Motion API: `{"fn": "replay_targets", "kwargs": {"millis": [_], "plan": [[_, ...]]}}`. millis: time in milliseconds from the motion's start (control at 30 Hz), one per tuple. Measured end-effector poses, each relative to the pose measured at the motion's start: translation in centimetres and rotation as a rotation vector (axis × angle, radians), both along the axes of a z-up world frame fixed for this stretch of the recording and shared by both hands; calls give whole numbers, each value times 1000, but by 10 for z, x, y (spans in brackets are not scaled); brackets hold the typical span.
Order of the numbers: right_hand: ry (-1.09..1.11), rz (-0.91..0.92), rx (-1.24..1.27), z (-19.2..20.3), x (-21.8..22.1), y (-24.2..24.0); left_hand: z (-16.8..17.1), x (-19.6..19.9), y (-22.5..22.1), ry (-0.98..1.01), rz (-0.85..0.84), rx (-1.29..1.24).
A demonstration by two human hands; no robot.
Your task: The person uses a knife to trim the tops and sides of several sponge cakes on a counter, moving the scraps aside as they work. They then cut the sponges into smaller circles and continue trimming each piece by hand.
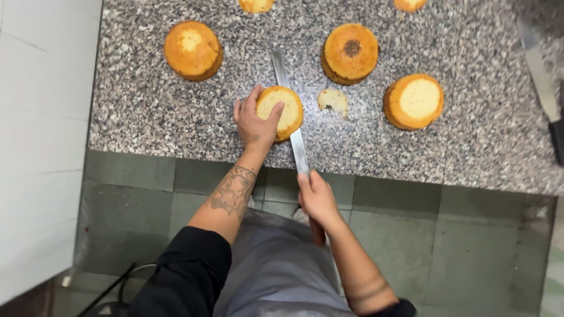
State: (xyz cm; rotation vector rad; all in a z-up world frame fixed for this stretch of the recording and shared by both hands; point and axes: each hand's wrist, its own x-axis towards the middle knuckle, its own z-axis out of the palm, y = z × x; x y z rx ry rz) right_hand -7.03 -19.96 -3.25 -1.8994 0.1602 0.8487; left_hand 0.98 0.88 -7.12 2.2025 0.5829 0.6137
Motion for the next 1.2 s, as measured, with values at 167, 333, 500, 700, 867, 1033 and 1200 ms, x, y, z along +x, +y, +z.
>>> {"fn": "replay_targets", "kwargs": {"millis": [167,333,500,700,867,1033,1200], "plan": [[-124,72,-47,0,-12,-7,-2,2,-6,-35,53,-68],[29,39,-87,-2,-64,-40,-8,0,-6,-56,20,-75],[-261,143,-5,-28,2,9,-5,0,-2,-41,-23,-116],[-143,153,-47,-17,-12,5,4,2,-7,-45,110,-202],[-41,100,-78,-2,-65,-29,4,3,-4,-31,56,-217],[-93,155,-58,-15,-11,18,-5,6,-6,-27,37,-158],[-170,208,-65,-17,-8,21,-12,7,-6,-47,49,-154]]}}
